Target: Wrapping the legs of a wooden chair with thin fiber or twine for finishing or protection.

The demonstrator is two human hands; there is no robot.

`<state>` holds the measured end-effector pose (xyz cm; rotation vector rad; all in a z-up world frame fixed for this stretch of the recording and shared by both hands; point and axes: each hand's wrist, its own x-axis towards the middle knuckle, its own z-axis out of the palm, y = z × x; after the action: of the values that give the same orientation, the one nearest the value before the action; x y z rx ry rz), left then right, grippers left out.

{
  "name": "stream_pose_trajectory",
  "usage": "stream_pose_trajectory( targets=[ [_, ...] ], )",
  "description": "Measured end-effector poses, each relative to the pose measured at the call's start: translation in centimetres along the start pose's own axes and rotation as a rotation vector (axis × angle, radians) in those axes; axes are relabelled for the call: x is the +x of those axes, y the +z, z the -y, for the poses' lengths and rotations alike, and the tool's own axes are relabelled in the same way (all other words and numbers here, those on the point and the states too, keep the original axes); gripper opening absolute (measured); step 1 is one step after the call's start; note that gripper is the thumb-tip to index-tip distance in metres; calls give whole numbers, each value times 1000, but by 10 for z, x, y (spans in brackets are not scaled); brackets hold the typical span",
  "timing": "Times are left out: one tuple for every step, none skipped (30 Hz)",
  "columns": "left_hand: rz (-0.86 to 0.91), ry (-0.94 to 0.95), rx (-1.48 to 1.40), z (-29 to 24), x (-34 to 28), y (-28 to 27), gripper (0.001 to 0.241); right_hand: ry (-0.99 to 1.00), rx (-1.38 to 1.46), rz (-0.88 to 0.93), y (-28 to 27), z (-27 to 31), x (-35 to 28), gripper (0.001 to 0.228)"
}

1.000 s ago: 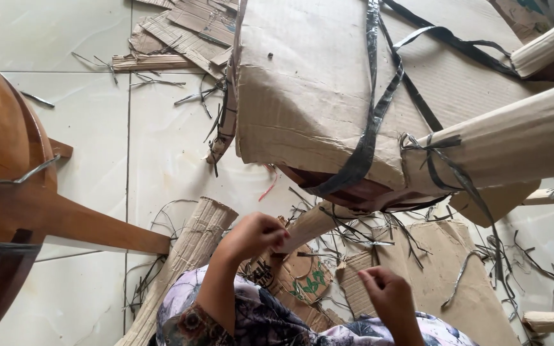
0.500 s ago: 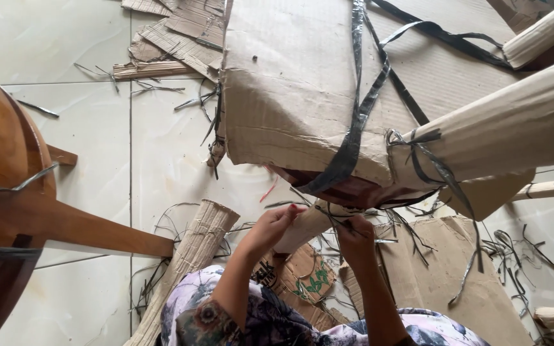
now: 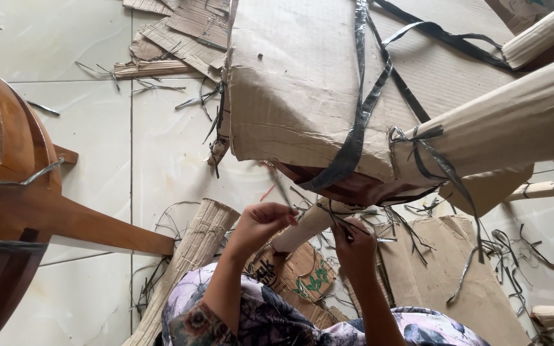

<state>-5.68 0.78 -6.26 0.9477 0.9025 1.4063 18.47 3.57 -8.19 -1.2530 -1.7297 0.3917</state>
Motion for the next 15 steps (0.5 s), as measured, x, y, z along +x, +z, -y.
stream_pose_trajectory(
  targets=[
    [3, 3, 2, -7, -3, 7, 15, -2, 1, -4, -6, 10, -2, 10],
    [25, 48, 150, -13, -6, 14, 16, 1, -71, 29, -12, 20, -4, 8],
    [46, 93, 297, -19, -9, 21, 17, 4, -144, 63, -18, 30, -6, 13],
    [48, 96, 296, -23, -11, 25, 17, 3, -145, 60, -21, 30, -9, 13],
    [76, 184, 345, -26, -13, 30, 17, -85, -144, 67, -25, 31, -13, 6],
    [103, 273, 392, -30, -15, 34, 16, -172, -143, 75, -28, 31, -17, 3],
    [106, 273, 390, -29, -13, 37, 16, -171, -146, 73, -29, 37, -21, 3],
    [109, 347, 482, -28, -11, 40, 17, -184, -121, 93, -30, 43, -25, 1],
    [114, 417, 574, -25, -10, 43, 18, -191, -96, 113, -31, 49, -30, 5],
    [119, 413, 572, -20, -9, 45, 18, -186, -99, 112, -32, 57, -33, 5],
    [140, 545, 719, -16, -6, 46, 13, -205, -84, 136, -32, 66, -33, 6],
    [162, 678, 865, -13, -3, 48, 8, -224, -69, 161, -32, 76, -34, 8],
    [167, 679, 865, -15, -3, 50, 8, -221, -71, 157, -33, 85, -31, 8],
    [175, 666, 851, -18, -4, 51, 9, -178, -54, 138, -34, 94, -29, 9],
    [177, 654, 837, -20, -4, 52, 10, -138, -37, 122, -35, 104, -26, 10]
  ],
)
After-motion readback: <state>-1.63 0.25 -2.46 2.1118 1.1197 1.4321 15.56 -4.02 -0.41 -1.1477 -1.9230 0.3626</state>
